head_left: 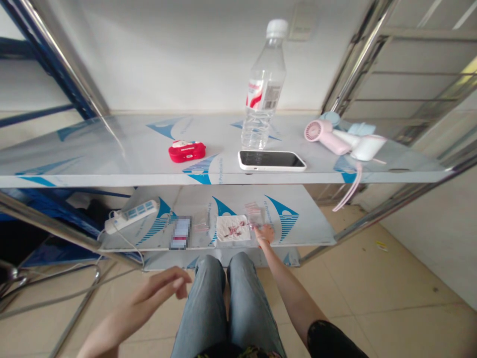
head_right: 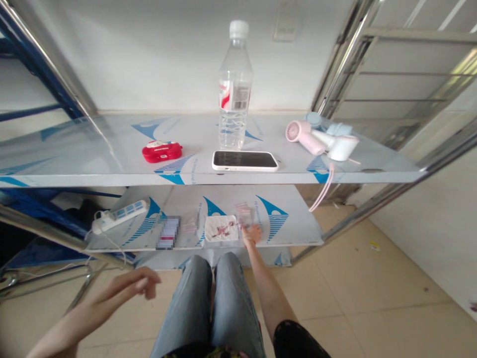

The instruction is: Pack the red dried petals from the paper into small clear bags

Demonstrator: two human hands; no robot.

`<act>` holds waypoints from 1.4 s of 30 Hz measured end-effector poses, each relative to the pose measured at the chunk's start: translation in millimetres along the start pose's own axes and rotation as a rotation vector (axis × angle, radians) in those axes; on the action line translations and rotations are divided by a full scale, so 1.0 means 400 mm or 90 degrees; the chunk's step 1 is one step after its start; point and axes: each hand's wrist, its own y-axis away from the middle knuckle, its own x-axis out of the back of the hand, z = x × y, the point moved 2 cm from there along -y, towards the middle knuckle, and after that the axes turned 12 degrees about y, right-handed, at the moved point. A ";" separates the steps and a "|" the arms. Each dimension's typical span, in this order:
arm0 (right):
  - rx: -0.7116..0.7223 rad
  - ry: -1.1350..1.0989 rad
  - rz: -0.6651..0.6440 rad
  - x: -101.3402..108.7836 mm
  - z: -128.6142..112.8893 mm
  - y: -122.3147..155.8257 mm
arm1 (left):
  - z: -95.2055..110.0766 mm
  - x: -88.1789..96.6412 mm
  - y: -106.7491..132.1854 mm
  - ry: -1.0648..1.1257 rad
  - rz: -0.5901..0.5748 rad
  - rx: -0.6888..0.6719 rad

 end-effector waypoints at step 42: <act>0.066 -0.525 -0.117 0.125 0.025 0.146 | -0.160 -0.203 -0.320 0.545 0.250 0.062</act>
